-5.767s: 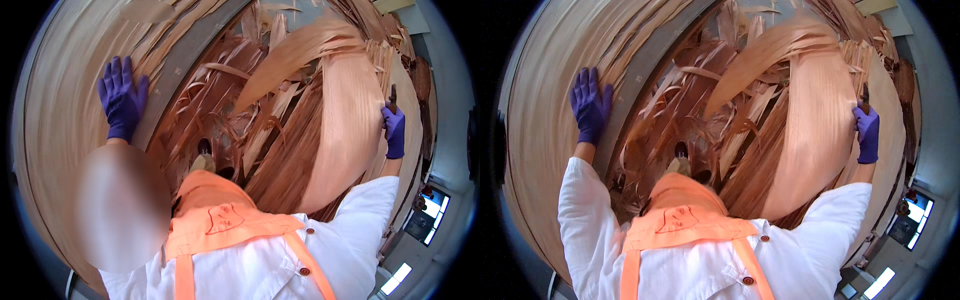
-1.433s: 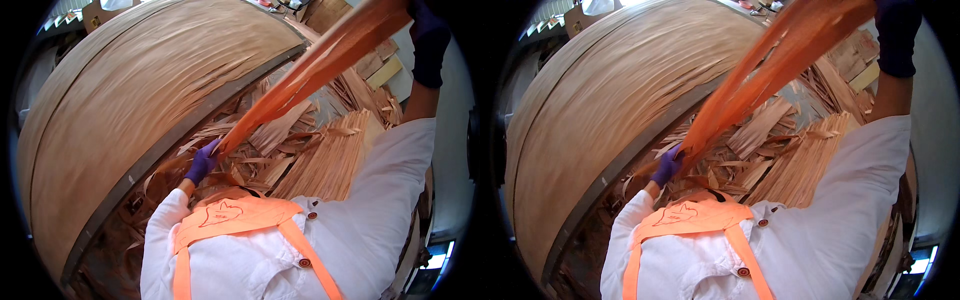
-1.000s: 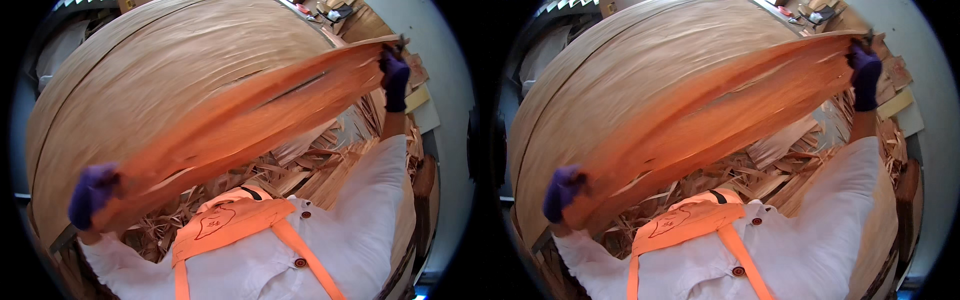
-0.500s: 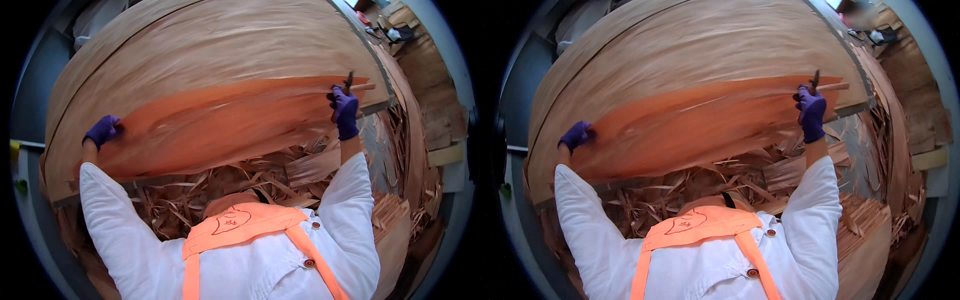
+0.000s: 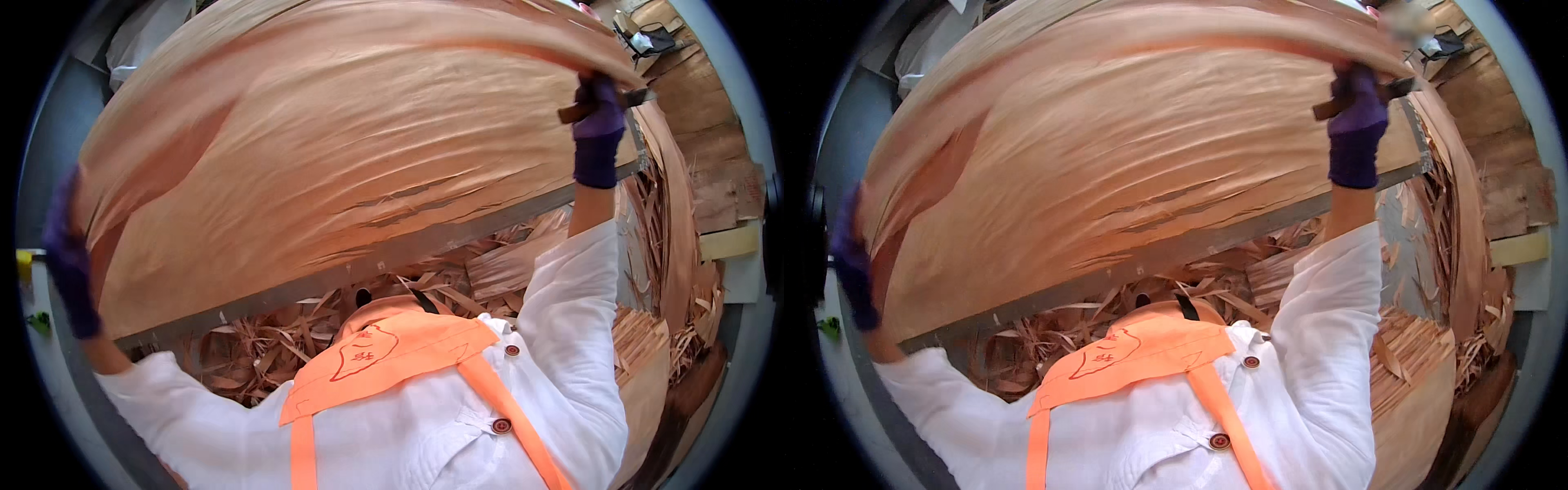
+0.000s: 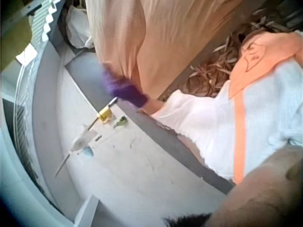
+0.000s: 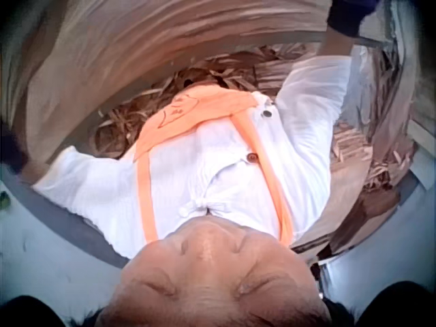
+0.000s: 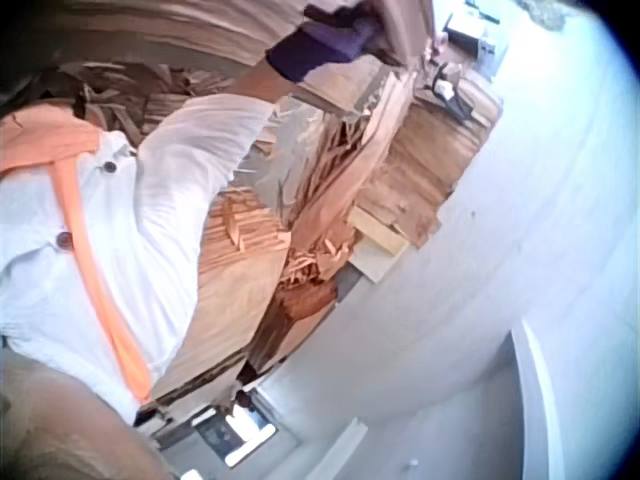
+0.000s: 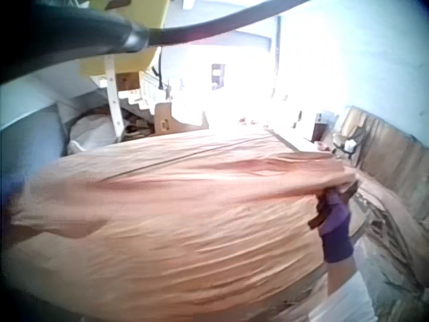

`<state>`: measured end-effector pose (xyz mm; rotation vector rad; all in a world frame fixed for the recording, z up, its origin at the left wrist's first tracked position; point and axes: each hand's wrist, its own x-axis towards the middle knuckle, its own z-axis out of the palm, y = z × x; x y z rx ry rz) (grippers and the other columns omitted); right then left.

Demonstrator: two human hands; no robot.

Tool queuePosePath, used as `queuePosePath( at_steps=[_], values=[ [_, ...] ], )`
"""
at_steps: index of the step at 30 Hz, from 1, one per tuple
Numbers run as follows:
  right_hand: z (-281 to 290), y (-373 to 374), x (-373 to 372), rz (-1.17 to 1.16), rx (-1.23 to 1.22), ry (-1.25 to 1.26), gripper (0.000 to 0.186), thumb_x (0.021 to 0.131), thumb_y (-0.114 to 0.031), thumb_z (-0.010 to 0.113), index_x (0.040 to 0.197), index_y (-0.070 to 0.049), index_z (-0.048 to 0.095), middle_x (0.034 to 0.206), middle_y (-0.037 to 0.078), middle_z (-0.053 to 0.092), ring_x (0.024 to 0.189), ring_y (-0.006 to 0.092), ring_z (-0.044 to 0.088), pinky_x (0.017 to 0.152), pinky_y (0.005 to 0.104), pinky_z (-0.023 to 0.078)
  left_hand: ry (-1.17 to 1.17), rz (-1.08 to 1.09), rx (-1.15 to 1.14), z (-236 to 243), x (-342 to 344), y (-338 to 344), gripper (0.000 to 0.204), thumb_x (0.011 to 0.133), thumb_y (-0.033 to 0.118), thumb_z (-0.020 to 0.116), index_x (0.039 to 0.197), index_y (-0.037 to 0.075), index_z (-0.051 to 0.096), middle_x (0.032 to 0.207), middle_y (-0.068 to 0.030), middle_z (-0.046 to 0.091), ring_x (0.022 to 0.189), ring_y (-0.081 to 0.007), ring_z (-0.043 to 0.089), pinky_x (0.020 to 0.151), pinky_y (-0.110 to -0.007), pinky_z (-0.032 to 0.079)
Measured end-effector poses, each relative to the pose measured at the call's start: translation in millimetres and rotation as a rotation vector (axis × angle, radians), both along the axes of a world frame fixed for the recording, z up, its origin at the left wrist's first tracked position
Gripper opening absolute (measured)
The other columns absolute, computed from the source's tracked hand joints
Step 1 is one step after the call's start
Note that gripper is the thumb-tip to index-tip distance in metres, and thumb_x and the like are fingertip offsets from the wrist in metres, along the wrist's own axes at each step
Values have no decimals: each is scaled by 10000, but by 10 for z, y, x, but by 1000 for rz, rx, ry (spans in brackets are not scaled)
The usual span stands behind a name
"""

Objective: The person applies adhesive strips to a large sheet of wood veneer and then folds and positions the veneer sheets on a workbench.

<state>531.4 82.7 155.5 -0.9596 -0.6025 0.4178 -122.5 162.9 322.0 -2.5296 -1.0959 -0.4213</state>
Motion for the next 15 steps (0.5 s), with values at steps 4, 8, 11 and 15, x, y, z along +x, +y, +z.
queuePosePath(
  at_steps=[4,8,11,15],
  values=[
    [-920,-195,200,191,-104,170,175,852,-188,579,982,-82,528,838,33,551,726,149,522,625,261,442,-213,64,-25,-1552,404,-192,465,755,-68,424,1178,43,579,1184,-131,575,1126,-273,525,984,-365,377],
    [-1727,-332,278,281,-127,517,259,876,-119,524,1123,-39,519,1065,97,570,974,226,558,812,335,493,-41,122,-154,-2473,365,-322,553,653,-43,445,1186,62,549,1183,-164,545,1096,-338,503,982,-432,353],
    [-1786,-457,267,238,-199,591,272,891,-166,511,1131,-40,527,1046,106,586,944,240,570,767,330,502,12,146,-198,-2787,320,-395,551,653,-30,452,1190,63,532,1185,-168,534,1088,-343,495,974,-439,358],
    [-1658,-667,243,93,-205,627,313,885,-264,542,1116,-52,535,1037,101,595,908,199,578,683,280,503,8,123,-270,-2877,347,-423,553,654,-20,460,1197,66,522,1197,-172,520,1091,-350,487,970,-438,362]
  ],
)
